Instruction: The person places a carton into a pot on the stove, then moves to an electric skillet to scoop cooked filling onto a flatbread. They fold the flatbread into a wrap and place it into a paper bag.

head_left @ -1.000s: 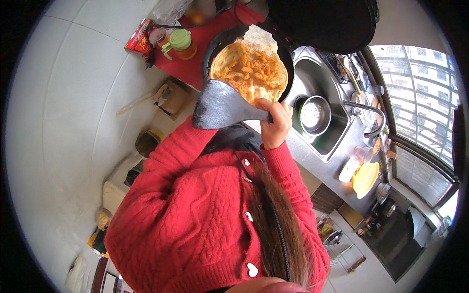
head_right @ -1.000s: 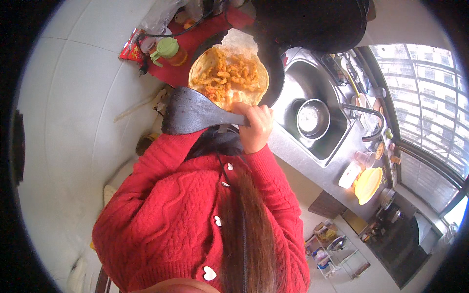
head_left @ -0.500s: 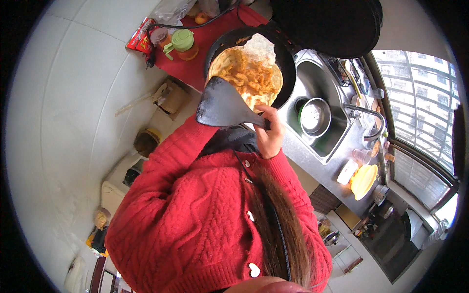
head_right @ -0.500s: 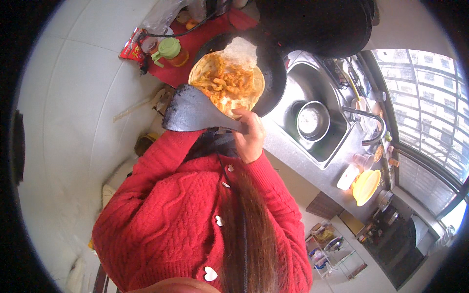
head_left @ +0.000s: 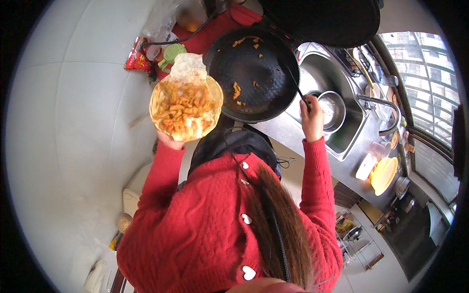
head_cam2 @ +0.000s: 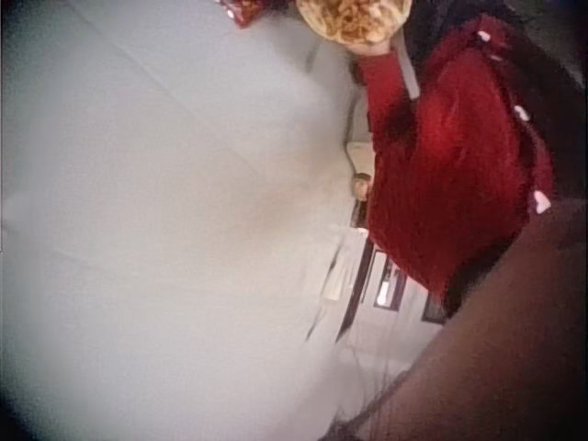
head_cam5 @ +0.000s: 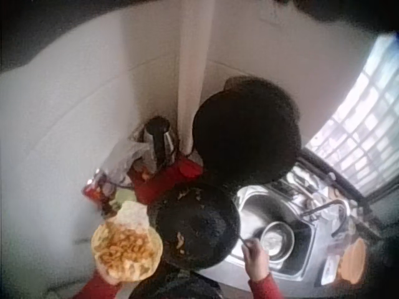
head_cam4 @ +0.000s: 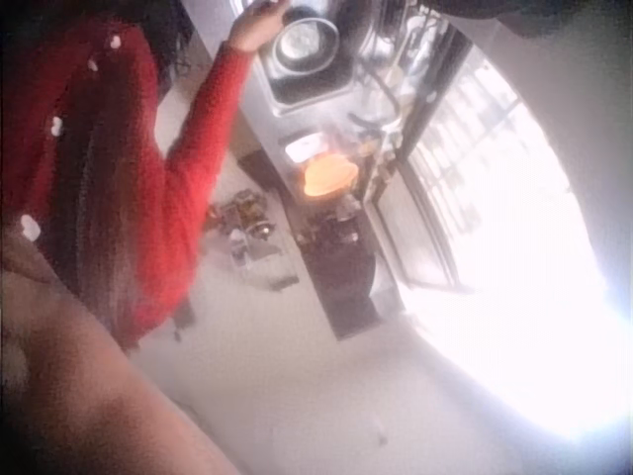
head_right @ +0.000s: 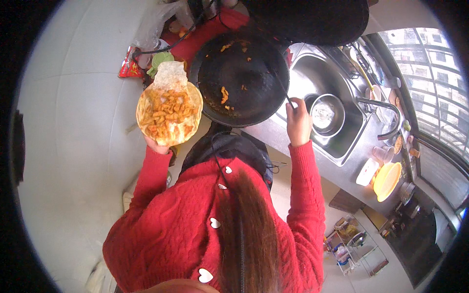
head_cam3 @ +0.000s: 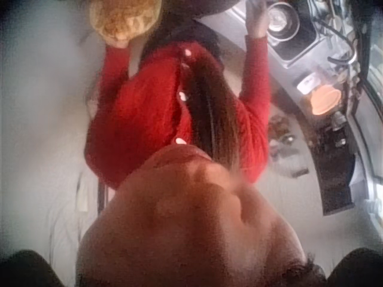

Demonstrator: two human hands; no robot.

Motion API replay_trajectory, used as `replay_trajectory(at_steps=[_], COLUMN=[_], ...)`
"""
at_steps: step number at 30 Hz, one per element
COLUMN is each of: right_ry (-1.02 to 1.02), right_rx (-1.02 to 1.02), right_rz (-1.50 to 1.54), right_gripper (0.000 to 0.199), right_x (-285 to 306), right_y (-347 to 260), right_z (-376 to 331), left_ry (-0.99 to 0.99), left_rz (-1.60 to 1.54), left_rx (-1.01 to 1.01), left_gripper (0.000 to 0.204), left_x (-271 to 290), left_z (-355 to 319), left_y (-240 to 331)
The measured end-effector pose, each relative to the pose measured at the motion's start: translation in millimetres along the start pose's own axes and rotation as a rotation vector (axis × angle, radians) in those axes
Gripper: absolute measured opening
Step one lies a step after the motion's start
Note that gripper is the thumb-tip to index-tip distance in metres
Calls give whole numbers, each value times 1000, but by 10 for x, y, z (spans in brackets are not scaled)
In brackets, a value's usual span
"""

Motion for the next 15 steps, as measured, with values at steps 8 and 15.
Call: replay_trajectory(at_steps=[8,15], right_ry=[49,-233], right_rx=[400,728], right_rz=[-581,-634], right_gripper=[23,28], right_x=[-895,-1242], right_y=[-667,-1044], right_z=[752,233], left_ry=[78,102], left_rz=[-51,-41], left_rx=[-94,-128], left_gripper=[65,64], left_x=[91,199], left_z=[-98,-114], left_y=[-9,-15])
Point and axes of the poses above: each hand's wrist, its own z-axis towards the middle knuckle, its own x-axis out of the back of the hand, y = z × x, the point moved 5 cm from there along z, towards the middle knuckle, and after that the axes turned 14 degrees about z, right-handed, at the moved point
